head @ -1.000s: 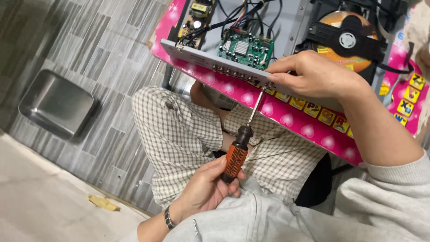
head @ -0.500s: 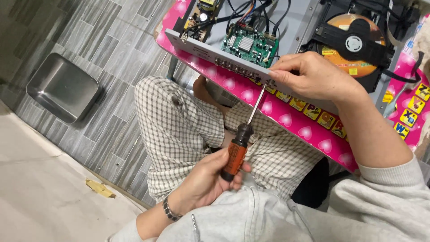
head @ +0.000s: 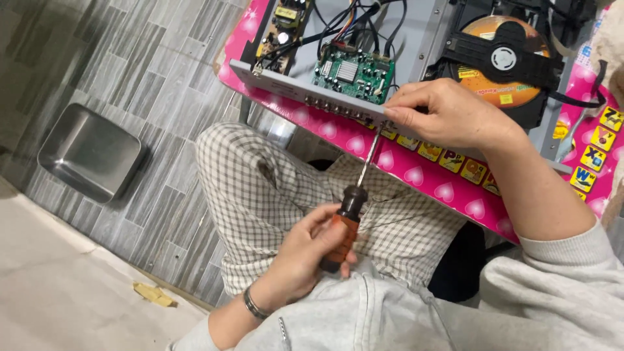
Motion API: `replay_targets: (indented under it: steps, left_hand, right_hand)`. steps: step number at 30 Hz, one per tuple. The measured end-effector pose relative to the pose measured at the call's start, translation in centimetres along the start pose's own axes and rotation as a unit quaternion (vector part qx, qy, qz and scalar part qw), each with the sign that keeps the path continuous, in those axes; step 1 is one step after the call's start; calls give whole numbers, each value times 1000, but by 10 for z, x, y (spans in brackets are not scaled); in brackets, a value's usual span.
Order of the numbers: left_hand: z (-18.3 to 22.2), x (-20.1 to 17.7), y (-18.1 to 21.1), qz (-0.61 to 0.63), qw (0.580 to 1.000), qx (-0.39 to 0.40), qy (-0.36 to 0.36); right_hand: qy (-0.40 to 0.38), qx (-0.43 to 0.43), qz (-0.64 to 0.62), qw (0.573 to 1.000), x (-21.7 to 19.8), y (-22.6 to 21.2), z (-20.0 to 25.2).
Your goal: Repairing an electronic device by unscrewing components from the back panel using a screwdriver
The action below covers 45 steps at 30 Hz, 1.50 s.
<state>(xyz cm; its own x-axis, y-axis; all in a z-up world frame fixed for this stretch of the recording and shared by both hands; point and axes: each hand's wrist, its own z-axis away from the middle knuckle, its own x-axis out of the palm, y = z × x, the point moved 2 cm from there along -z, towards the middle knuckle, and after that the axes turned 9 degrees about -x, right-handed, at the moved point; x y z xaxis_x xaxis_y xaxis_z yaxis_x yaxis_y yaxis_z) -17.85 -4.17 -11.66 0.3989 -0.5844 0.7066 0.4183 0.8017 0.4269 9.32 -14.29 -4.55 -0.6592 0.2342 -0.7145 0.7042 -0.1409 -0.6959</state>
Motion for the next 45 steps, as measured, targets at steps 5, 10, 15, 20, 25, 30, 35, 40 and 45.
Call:
replay_targets:
  steps: [5,10,15,20,25,30,35,40,45]
  left_hand:
    - [-18,-15,4,-175,980,26,90]
    - [-24,-23,3,207,961,-139,-119]
    - [-23,-29,10,-97,991,24,91]
    - [-32,-32,13,-395,887,203,129]
    - [-27,-19,21,-168,982,40,-71]
    - [-17,-19,31,-94,996,0,1]
    - [-12,-18,52,-12,999,-11,-44]
    - [-6,-28,58,48,998,-10,-31]
    - [-9,-41,48,188,979,-52,-58]
  right_hand:
    - [4,1,-14,1000,-1,0,-3]
    - [3,13,-12,1000,-1,-2,-6]
    - [2,13,-23,1000,-2,-2,-7]
    - [4,1,-47,999,-2,4,-6]
    - [-4,-1,-62,998,-1,5,-7]
    - [-17,43,-69,997,-3,0,-7]
    - [-19,47,-75,996,-7,-3,-16]
    - [-22,77,-73,994,-6,-7,-18]
    - [-23,81,-94,992,-5,-4,-16]
